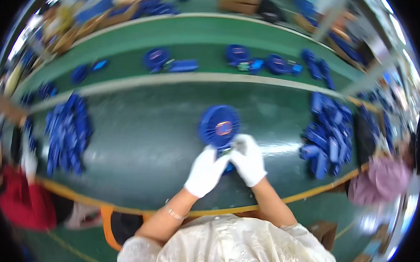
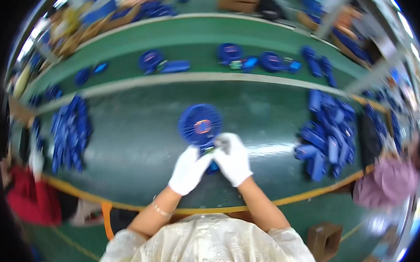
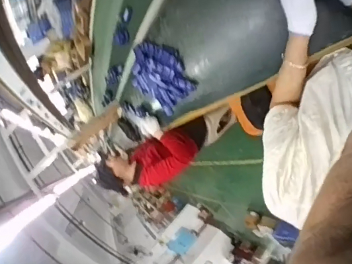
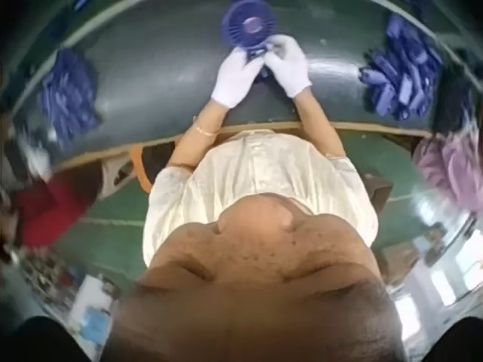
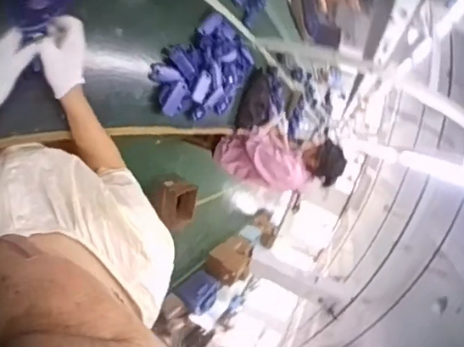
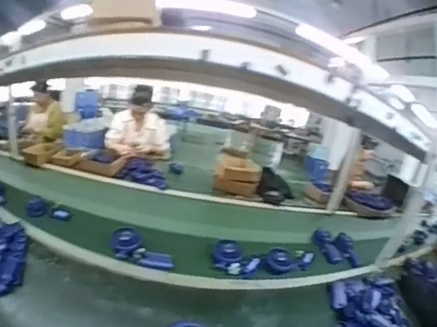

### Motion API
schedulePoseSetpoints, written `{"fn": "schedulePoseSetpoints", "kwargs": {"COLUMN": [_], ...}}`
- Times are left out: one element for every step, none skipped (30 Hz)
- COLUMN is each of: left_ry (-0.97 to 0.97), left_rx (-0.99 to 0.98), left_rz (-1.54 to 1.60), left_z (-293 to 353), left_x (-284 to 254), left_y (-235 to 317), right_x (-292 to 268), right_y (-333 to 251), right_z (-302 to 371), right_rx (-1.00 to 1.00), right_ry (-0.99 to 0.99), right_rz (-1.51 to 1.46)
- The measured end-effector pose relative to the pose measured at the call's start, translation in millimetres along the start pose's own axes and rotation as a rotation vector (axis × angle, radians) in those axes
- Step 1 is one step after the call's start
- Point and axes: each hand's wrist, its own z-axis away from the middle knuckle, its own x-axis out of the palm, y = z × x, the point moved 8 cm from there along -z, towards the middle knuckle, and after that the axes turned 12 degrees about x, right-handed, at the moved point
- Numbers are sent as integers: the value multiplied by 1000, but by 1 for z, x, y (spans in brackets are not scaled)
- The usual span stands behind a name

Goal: The person assembles portable fans on a conveyor line by placing batteries and wires into the fan bodies and snapping plastic handle covers onto the assemblies by hand.

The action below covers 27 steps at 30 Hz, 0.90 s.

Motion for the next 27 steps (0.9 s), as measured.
{"fn": "schedulePoseSetpoints", "kwargs": {"left_ry": [21,27,60,112,108,124,145,116,97,152,217,199,206,212,221,229,222,212,215,212,213,217,225,224,223,234,246], "left_rx": [14,45,-1,6,-72,-121,-180,-212,-201,-193,-187,-179,-177,-175,-173,-169,-177,-186,-182,-185,-186,-197,-195,-191,-188,-205,-198], "left_rz": [-61,-66,23,211,322,425,523,518,523,663,799,806,802,805,805,803,807,813,808,815,819,823,814,814,816,816,812], "left_z": [0,2,6,9,9,8,7,3,0,-2,-1,0,1,1,1,1,0,-1,-2,-3,-2,-1,-2,-2,-1,1,1], "left_x": [0,1,1,4,11,21,26,28,33,36,36,31,28,26,23,21,21,23,23,24,23,23,23,22,21,20,18], "left_y": [4,10,9,10,6,8,7,7,10,12,13,13,11,11,9,9,8,8,6,3,1,2,2,2,2,1,1], "right_x": [-1,-1,0,-1,-2,-15,-23,-42,-66,-94,-120,-144,-168,-196,-220,-242,-263,-284,-301,-309,-312,-315,-316,-312,-307,-304,-307], "right_y": [-2,-6,-13,-13,-9,-8,-9,-13,-21,-39,-56,-64,-67,-63,-64,-61,-55,-47,-38,-31,-25,-23,-21,-25,-33,-32,-33], "right_z": [-1,0,2,2,1,6,11,12,14,15,18,13,8,-2,-14,-29,-45,-64,-82,-102,-118,-128,-136,-142,-145,-151,-155], "right_rx": [17,42,64,79,95,101,107,78,33,-107,-306,-362,-432,-407,-401,-294,-199,-95,29,170,309,350,391,417,470,457,440], "right_ry": [2,-60,-132,-203,-286,-302,-328,-245,-109,66,235,337,454,547,621,672,732,761,782,764,739,723,708,706,671,666,668], "right_rz": [95,54,48,28,10,-50,-113,4,162,414,582,703,797,822,818,816,848,884,967,1039,1106,1156,1207,1183,1113,1123,1135]}}
